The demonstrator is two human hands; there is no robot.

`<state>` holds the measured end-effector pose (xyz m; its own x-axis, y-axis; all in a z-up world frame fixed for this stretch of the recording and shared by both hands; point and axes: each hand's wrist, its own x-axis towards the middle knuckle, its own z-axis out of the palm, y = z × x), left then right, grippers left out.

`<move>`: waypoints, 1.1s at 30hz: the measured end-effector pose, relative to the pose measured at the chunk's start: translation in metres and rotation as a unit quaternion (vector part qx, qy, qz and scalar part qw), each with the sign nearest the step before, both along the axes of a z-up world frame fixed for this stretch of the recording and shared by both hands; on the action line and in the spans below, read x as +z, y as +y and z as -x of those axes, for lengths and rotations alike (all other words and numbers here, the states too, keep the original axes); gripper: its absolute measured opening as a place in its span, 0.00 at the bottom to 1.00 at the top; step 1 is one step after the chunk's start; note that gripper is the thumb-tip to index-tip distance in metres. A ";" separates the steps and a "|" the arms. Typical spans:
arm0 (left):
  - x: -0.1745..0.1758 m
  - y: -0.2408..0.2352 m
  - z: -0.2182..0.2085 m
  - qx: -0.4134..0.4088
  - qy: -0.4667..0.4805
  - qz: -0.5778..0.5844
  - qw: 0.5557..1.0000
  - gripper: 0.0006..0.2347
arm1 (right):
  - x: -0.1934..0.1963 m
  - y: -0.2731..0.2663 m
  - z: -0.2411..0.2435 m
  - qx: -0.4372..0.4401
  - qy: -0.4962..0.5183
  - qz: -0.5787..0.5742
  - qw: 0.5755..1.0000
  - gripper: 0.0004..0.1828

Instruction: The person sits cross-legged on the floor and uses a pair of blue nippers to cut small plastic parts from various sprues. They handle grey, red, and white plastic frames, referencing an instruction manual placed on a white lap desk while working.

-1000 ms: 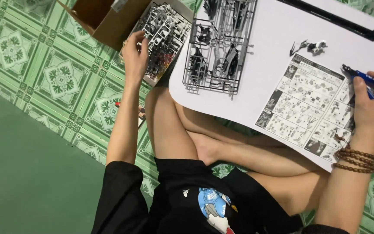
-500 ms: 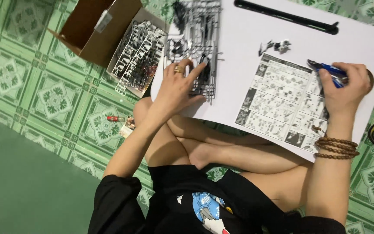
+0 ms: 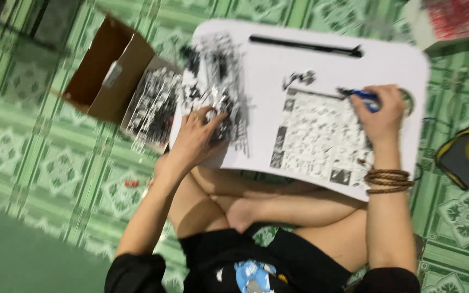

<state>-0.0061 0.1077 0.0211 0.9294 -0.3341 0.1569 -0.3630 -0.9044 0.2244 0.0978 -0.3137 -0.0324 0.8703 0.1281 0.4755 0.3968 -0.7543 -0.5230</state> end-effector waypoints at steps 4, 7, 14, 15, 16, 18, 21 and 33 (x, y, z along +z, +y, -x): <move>0.012 -0.001 -0.003 0.010 0.080 0.027 0.996 0.30 | 0.002 0.004 -0.001 -0.002 -0.002 -0.045 0.999 0.18; 0.021 -0.004 -0.003 0.004 0.101 0.010 0.995 0.34 | 0.006 0.005 0.000 -0.031 0.056 -0.059 0.996 0.20; 0.045 -0.016 0.018 -0.041 0.081 0.218 0.972 0.35 | 0.004 0.001 0.001 -0.032 0.068 -0.049 0.996 0.22; 0.043 -0.020 0.025 -0.069 0.083 0.390 0.915 0.32 | 0.000 -0.003 0.001 -0.022 0.057 -0.039 0.997 0.22; 0.042 -0.023 0.030 -0.091 0.078 0.547 0.829 0.29 | -0.004 -0.003 -0.003 -0.009 0.044 -0.033 0.998 0.22; 0.052 -0.042 0.041 -0.097 0.089 0.635 0.761 0.30 | -0.003 0.000 -0.001 -0.007 0.052 -0.034 0.998 0.22; 0.033 -0.058 0.038 -0.132 0.116 0.771 0.612 0.34 | -0.003 -0.002 -0.005 -0.012 0.047 -0.031 0.998 0.22; 0.007 -0.099 0.052 -0.154 0.246 0.827 0.481 0.33 | 0.012 0.006 0.003 -0.010 0.070 -0.051 0.996 0.25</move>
